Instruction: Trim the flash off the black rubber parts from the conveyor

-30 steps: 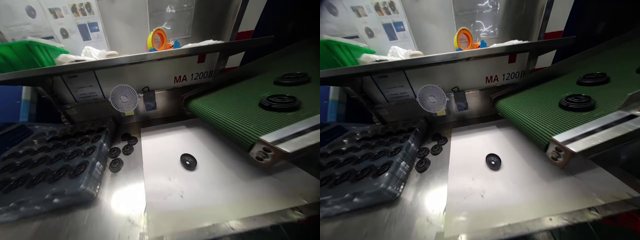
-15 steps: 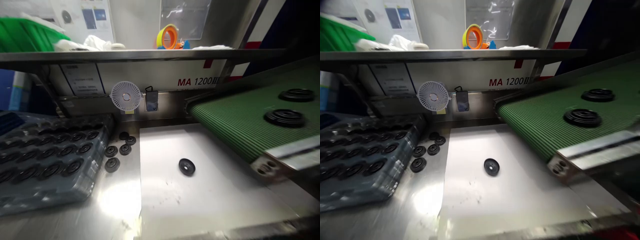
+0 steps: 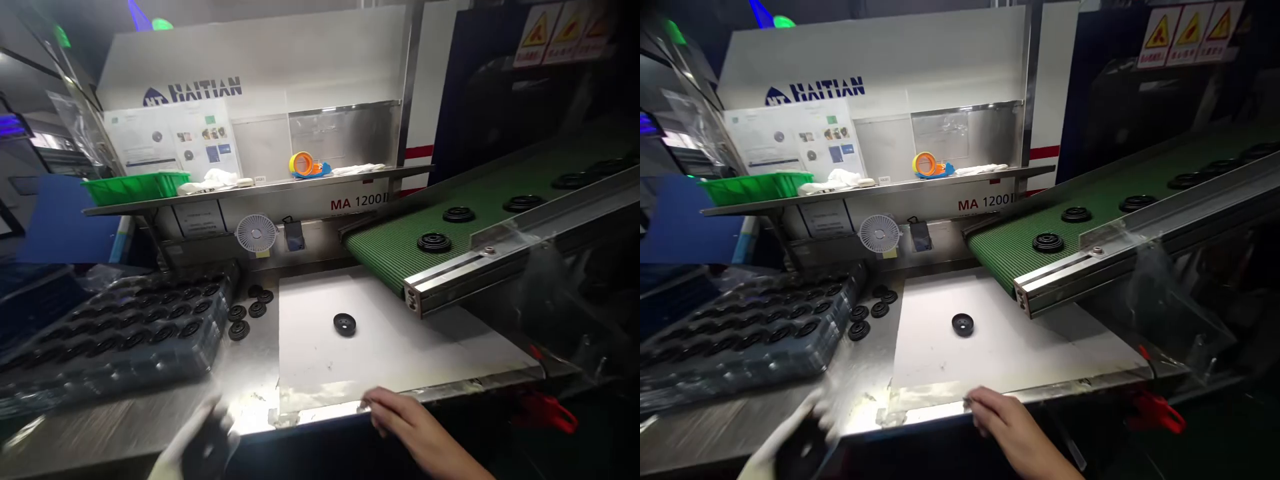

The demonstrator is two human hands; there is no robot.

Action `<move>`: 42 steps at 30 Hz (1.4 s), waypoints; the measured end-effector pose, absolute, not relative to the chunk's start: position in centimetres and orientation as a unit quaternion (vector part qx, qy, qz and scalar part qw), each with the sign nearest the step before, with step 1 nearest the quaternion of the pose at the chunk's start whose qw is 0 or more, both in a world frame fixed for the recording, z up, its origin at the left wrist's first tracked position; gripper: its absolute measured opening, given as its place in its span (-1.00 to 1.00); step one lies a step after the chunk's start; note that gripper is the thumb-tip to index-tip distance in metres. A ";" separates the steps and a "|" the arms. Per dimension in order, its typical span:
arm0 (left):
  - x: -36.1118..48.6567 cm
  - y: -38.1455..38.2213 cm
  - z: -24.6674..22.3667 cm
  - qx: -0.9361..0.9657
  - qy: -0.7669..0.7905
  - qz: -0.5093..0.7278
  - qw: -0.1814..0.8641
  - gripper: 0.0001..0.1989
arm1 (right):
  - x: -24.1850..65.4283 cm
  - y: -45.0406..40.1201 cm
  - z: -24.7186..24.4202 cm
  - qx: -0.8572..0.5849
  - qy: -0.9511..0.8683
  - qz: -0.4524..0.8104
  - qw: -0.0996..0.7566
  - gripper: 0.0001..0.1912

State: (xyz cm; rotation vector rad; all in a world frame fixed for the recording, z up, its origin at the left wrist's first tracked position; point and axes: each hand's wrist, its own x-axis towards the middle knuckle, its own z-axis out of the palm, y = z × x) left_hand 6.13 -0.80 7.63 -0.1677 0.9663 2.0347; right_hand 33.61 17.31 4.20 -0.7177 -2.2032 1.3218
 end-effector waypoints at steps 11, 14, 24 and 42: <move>9.7 8.4 9.0 0.062 0.197 0.849 0.486 -0.76 | 23.0 11.9 7.1 -0.260 -0.857 0.306 0.322 -0.68; 9.1 10.1 8.7 0.062 0.202 0.844 0.493 -0.77 | 21.8 13.0 6.8 -0.290 -0.868 0.252 0.314 -0.69; 7.3 14.2 8.9 0.003 0.218 0.883 0.417 -0.78 | 17.6 16.1 5.5 -0.345 -0.892 0.134 0.260 -0.71; 5.5 13.9 7.3 0.091 0.280 0.892 0.343 -0.81 | 18.1 17.0 5.8 -0.322 -0.861 0.302 0.253 -0.71</move>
